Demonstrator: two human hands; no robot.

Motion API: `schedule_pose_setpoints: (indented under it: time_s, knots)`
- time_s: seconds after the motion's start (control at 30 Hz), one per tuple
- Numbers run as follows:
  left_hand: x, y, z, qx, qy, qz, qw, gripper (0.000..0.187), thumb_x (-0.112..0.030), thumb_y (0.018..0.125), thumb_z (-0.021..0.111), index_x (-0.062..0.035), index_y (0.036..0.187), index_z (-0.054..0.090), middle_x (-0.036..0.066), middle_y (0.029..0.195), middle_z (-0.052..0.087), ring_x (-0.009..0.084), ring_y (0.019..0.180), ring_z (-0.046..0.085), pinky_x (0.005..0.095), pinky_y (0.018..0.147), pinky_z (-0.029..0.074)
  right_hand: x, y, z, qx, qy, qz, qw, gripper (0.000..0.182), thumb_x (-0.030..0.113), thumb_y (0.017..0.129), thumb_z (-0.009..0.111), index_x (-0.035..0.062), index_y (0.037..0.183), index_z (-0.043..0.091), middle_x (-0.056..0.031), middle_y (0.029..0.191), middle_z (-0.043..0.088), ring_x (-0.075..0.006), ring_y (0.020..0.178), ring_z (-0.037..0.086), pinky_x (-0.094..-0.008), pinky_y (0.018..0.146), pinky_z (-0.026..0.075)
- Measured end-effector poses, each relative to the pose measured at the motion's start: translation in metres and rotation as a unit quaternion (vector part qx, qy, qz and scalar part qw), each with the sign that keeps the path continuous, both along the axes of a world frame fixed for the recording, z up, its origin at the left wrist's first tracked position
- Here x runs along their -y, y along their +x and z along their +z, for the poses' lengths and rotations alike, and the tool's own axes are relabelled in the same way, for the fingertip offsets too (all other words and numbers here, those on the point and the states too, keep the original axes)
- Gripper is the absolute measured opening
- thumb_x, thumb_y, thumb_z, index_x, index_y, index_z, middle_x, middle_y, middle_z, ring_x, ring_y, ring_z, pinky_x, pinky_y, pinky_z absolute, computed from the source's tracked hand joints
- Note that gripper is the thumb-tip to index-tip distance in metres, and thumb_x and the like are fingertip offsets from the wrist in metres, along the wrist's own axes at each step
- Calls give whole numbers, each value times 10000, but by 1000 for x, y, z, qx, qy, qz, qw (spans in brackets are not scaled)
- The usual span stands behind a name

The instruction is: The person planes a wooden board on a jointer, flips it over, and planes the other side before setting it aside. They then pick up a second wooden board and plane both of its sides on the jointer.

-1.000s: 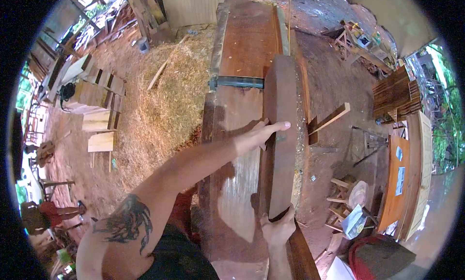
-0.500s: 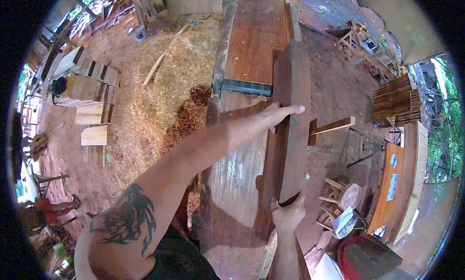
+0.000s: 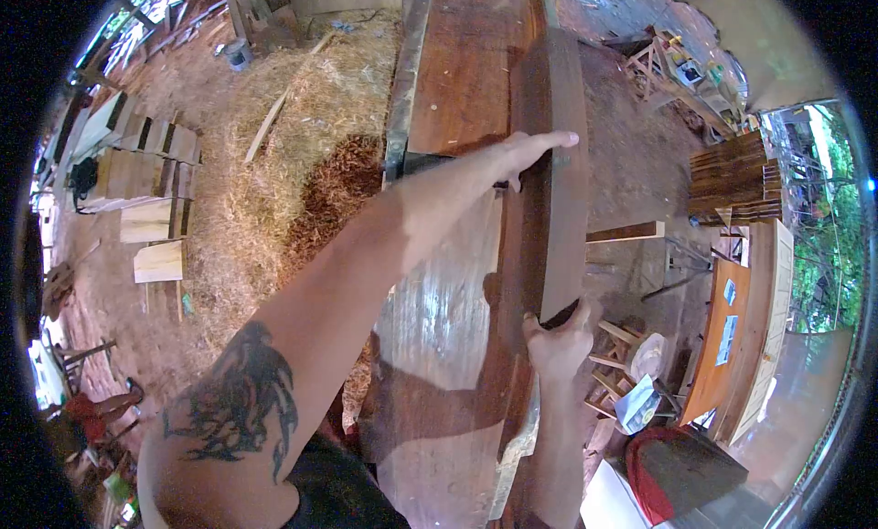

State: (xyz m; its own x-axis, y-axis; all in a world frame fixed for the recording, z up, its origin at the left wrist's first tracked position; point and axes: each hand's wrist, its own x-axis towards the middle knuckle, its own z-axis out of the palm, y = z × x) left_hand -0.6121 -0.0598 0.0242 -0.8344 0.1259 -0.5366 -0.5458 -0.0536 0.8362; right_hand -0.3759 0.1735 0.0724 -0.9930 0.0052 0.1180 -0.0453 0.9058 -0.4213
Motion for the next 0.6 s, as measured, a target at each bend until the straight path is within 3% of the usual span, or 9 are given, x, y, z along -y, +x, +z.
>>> schedule_pose_setpoints:
  time_s: [0.07, 0.1, 0.13, 0.27, 0.3, 0.4, 0.43, 0.53, 0.6]
  knots:
    - [10, -22, 1, 2, 15, -6, 1000, 1265, -807, 735, 745, 74, 1583, 418, 313, 1647, 389, 532, 1460, 438, 683, 1025, 506, 4, -25, -10, -12, 9, 8, 1000, 712, 235, 682, 897, -82, 1240, 589, -268, 944, 750, -433, 873, 758, -481, 786, 602]
    - [15, -34, -4, -6, 28, -12, 1000, 1290, -811, 743, 737, 76, 1606, 371, 313, 1667, 348, 540, 1494, 383, 707, 1065, 467, 6, -38, -14, -19, 9, 25, 999, 788, 242, 637, 917, -75, 1267, 565, -301, 875, 730, -494, 827, 738, -537, 763, 606]
    - [19, -43, -6, -14, 42, -18, 999, 1316, -815, 750, 730, 78, 1628, 323, 313, 1688, 307, 547, 1528, 328, 730, 1104, 429, 14, -51, -12, -9, 11, 17, 1000, 792, 250, 640, 912, -78, 1271, 563, -305, 874, 730, -497, 836, 738, -542, 770, 604]
    - [30, -57, -20, -58, 43, -5, 997, 1234, -873, 819, 609, -22, 1666, 323, 245, 1705, 337, 442, 1563, 332, 635, 1219, 319, 36, -96, -13, -13, 43, 1, 999, 802, 302, 660, 876, -90, 1288, 568, -319, 890, 733, -515, 867, 734, -553, 802, 600]
    - [29, -62, -31, -29, 100, -9, 995, 1209, -898, 840, 565, -61, 1677, 322, 216, 1714, 340, 384, 1590, 301, 601, 1258, 246, 39, -107, -15, -21, 55, 3, 998, 802, 312, 662, 870, -89, 1289, 572, -320, 899, 734, -516, 869, 734, -552, 807, 600]
    - [29, -41, -23, -55, 132, 24, 989, 1309, -892, 805, 629, 4, 1680, 248, 340, 1726, 178, 491, 1598, 209, 611, 1277, 213, 63, -136, -3, -2, 83, -25, 996, 814, 360, 662, 853, -95, 1282, 586, -338, 968, 737, -514, 944, 733, -538, 879, 595]
    - [32, -36, -20, -52, 140, 25, 989, 1309, -893, 821, 618, 23, 1675, 239, 320, 1735, 172, 466, 1612, 183, 604, 1280, 219, 68, -147, -2, 10, 87, -31, 996, 817, 370, 664, 851, -96, 1282, 586, -343, 985, 737, -512, 965, 732, -535, 899, 591]
    - [33, -29, -17, -75, 146, 12, 986, 1173, -910, 875, 505, -108, 1699, 271, 183, 1757, 247, 348, 1621, 220, 576, 1278, 218, 86, -179, 6, 54, 104, -43, 992, 835, 410, 673, 845, -113, 1270, 584, -349, 1058, 737, -503, 1033, 725, -524, 956, 577]
    - [33, -25, -12, -79, 162, 10, 984, 1164, -902, 889, 494, -111, 1705, 246, 175, 1767, 221, 353, 1625, 204, 587, 1281, 200, 100, -198, 12, 63, 128, -51, 989, 837, 420, 679, 842, -120, 1264, 584, -352, 1078, 736, -496, 1050, 725, -516, 969, 573]
